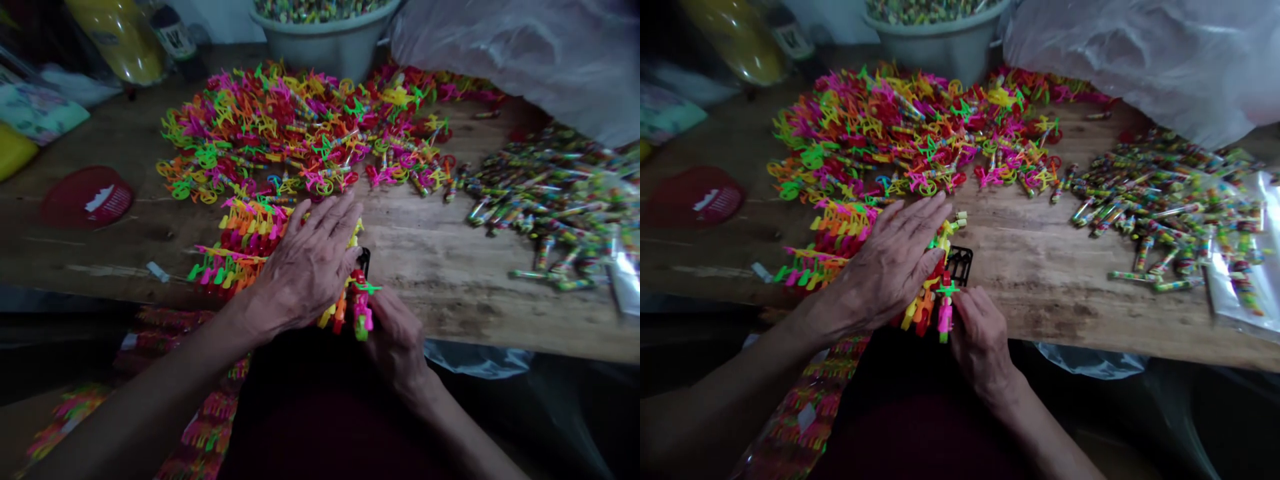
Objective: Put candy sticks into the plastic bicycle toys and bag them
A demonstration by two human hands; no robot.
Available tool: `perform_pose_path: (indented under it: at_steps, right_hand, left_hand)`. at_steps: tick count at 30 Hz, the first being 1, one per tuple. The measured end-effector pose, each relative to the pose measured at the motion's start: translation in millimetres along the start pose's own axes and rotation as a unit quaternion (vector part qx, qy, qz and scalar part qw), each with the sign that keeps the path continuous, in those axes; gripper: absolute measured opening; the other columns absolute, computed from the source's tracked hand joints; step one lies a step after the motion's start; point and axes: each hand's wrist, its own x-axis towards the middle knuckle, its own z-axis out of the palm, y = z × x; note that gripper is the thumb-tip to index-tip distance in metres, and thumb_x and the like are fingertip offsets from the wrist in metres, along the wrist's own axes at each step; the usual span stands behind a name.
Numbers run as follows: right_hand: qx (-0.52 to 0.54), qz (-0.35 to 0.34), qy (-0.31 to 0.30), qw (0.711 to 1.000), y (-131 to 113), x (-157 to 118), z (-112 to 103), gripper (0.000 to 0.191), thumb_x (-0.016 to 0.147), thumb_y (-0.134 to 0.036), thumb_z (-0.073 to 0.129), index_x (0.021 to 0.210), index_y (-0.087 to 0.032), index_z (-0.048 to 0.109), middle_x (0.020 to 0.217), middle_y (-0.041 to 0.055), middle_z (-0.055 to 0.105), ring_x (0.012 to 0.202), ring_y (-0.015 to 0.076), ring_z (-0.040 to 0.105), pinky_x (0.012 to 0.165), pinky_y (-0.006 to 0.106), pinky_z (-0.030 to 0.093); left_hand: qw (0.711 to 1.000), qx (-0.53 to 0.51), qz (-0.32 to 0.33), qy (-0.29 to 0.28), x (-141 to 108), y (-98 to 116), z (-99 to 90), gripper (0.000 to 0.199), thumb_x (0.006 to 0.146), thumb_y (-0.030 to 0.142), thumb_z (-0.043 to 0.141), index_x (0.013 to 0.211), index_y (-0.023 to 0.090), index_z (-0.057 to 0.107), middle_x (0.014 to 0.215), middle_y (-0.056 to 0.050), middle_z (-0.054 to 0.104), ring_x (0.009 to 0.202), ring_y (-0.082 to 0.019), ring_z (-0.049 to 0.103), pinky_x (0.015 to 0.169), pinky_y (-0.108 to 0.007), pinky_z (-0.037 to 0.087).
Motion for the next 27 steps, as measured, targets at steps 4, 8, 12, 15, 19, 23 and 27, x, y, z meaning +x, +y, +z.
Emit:
perform_pose_path:
  at_steps: [4,8,12,15,19,23,27]
  right_hand:
    - [0.018,-0.007,-0.001,1.0,0,0,3,0.017,0.085,-0.007,0.048,0.09,-0.021,0.053,0.076,0.0032,0.058,0.07,0.0165,0.054,0.06,0.028,0.047]
    - [0.033,-0.015,0.021,0.999,2,0,4,0.017,0.084,-0.006,0.048,0.092,-0.021,0.052,0.077,0.0032,0.057,0.069,0.0155,0.051,0.06,0.027,0.046]
    - [0.049,-0.013,0.004,0.999,4,2,3,0.015,0.086,-0.007,0.043,0.085,-0.02,0.049,0.072,0.0019,0.052,0.067,0.0146,0.049,0.057,0.025,0.044]
    - [0.036,-0.002,-0.038,0.999,7,8,1,0.019,0.088,-0.006,0.042,0.077,-0.021,0.046,0.068,-0.0003,0.048,0.063,0.0127,0.046,0.055,0.024,0.04]
    - [0.037,0.022,-0.063,0.997,11,9,4,0.018,0.089,-0.007,0.043,0.077,-0.02,0.046,0.07,-0.0003,0.048,0.063,0.0118,0.046,0.056,0.023,0.04]
    - [0.032,0.001,-0.018,0.999,7,-3,13,0.016,0.088,-0.007,0.043,0.083,-0.02,0.048,0.075,0.0014,0.053,0.066,0.0134,0.049,0.058,0.024,0.044]
    - [0.052,-0.025,-0.041,0.997,7,-6,0,0.025,0.088,-0.007,0.041,0.104,-0.02,0.053,0.093,0.0074,0.061,0.086,0.0179,0.058,0.072,0.028,0.051]
  left_hand:
    - [0.997,-0.077,-0.01,-0.017,-1,-3,-13.5,0.048,0.097,0.03,0.026,0.143,0.017,0.031,0.152,-0.006,0.028,0.141,-0.019,0.022,0.116,-0.045,0.015]
    - [0.996,-0.084,0.018,-0.032,-5,4,-28.8,0.052,0.09,0.041,0.042,0.139,0.022,0.04,0.154,-0.003,0.022,0.143,-0.028,0.011,0.116,-0.053,0.007]
    - [0.995,-0.052,0.053,-0.064,-6,12,-23.9,0.057,0.079,0.05,0.055,0.127,0.02,0.053,0.154,-0.005,0.022,0.143,-0.034,0.007,0.116,-0.056,0.002]
    - [0.996,-0.034,0.034,-0.072,-1,15,-12.2,0.044,0.082,0.038,0.053,0.122,0.019,0.057,0.154,-0.005,0.023,0.143,-0.032,0.006,0.116,-0.055,0.0]
    - [0.997,-0.029,0.004,-0.067,1,17,-7.0,0.038,0.083,0.027,0.05,0.119,0.019,0.058,0.153,-0.004,0.026,0.144,-0.029,0.006,0.117,-0.052,-0.001]
    - [0.996,-0.027,0.012,-0.079,-6,20,-12.8,0.031,0.084,0.03,0.049,0.11,0.019,0.061,0.154,-0.002,0.022,0.144,-0.029,0.004,0.118,-0.052,-0.002]
    - [0.997,-0.017,0.014,-0.077,-13,19,-14.5,0.04,0.086,0.035,0.046,0.124,0.025,0.053,0.155,0.003,0.019,0.144,-0.025,0.002,0.119,-0.05,0.001]
